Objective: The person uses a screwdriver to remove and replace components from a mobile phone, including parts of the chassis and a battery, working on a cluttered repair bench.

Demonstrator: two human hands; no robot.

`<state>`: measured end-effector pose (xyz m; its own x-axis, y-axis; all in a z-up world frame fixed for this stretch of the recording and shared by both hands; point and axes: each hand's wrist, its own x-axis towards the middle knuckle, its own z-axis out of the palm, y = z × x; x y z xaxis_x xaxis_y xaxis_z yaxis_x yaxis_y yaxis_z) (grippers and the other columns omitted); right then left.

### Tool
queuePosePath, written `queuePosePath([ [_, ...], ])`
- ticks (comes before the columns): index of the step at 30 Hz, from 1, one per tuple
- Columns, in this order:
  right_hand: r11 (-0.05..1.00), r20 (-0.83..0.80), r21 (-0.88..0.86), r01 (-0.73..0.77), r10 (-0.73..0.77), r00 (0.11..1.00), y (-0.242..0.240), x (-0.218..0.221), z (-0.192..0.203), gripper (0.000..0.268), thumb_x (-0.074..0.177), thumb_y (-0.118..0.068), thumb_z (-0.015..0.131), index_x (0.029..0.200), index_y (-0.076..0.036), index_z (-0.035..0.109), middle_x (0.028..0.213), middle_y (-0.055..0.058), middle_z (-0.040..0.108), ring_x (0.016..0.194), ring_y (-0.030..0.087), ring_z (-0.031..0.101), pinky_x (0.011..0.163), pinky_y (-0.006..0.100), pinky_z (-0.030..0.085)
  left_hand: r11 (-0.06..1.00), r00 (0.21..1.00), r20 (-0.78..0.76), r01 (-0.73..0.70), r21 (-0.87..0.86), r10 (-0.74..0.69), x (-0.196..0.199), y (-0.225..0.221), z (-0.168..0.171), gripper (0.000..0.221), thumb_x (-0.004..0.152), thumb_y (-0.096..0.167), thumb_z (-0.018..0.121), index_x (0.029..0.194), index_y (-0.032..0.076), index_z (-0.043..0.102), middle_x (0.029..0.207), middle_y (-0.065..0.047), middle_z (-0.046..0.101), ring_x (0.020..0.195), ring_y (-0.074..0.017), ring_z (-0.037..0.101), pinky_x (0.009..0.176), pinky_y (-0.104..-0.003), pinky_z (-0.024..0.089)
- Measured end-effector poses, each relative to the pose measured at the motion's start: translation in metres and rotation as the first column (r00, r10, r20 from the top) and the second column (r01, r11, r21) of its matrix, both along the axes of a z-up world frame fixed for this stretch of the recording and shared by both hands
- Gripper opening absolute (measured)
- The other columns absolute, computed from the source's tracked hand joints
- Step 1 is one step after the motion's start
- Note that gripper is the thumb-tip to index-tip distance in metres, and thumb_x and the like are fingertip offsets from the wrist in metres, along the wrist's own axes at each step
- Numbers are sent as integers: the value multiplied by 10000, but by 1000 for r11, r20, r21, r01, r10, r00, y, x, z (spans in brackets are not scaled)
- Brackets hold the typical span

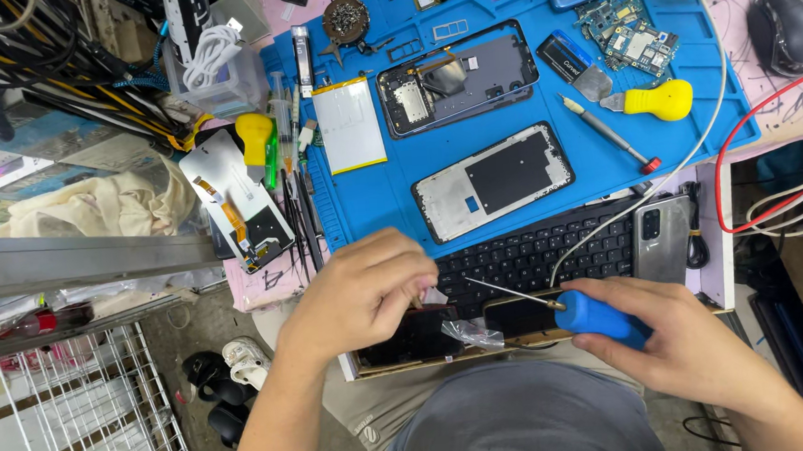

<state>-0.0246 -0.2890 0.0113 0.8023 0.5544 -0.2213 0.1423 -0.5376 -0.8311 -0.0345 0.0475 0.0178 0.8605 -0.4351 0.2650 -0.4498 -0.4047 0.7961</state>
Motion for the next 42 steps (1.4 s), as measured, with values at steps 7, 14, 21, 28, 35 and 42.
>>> queuePosePath([
  [7, 1000, 55, 9, -11, 11, 998, 3, -6, -8, 564, 710, -165, 831, 1239, -50, 672, 999, 132, 790, 818, 243, 763, 701, 332, 611, 999, 995, 95, 30, 32, -33, 5, -20, -15, 77, 861, 12, 693, 902, 76, 684, 852, -64, 659, 830, -253, 657, 761, -378, 542],
  [14, 971, -71, -12, 237, -237, 969, -16, -5, -28, 512, 759, -149, 809, 1247, -49, 691, 916, 78, 776, 817, 145, 699, 729, 302, 571, 743, 771, 221, -636, 208, 597, 37, 28, -26, 46, 956, 75, 674, 956, 34, 694, 912, -134, 649, 863, -343, 655, 769, -437, 528],
  [21, 917, -91, 41, 396, -391, 916, -13, 3, -42, 499, 819, -149, 792, 1289, -31, 675, 966, 80, 768, 850, 99, 681, 764, 280, 565, 475, 611, 384, -787, 393, 693, 69, -4, -48, 686, 881, 405, 820, 1309, -42, 525, 1093, -263, 562, 1022, -476, 558, 868, -566, 453],
  [28, 825, 547, 4, 565, -475, 689, -52, 43, -28, 422, 999, -99, 779, 1379, 30, 651, 1109, 168, 680, 951, 202, 686, 824, 318, 542, 397, 558, 283, -792, 464, 781, 85, -12, -47, 760, 831, 357, 815, 1375, -32, 454, 1072, -294, 534, 975, -490, 553, 845, -585, 443],
  [35, 738, 640, 49, 673, -540, 546, -78, 75, -34, 359, 1013, -70, 831, 1299, 77, 671, 1087, 173, 707, 934, 213, 695, 798, 318, 553, 394, 517, 215, -811, 433, 828, 79, -12, -36, 835, 756, 345, 826, 1368, -53, 421, 1058, -348, 537, 965, -516, 567, 858, -569, 472],
  [42, 780, 664, -27, 625, -454, 595, -75, 101, -27, 381, 966, -30, 855, 1285, 102, 694, 1062, 191, 733, 870, 202, 720, 790, 321, 579, 403, 530, 200, -796, 453, 824, 40, -23, -26, 770, 751, 333, 818, 1324, -46, 471, 1035, -316, 551, 960, -495, 576, 867, -561, 480],
])
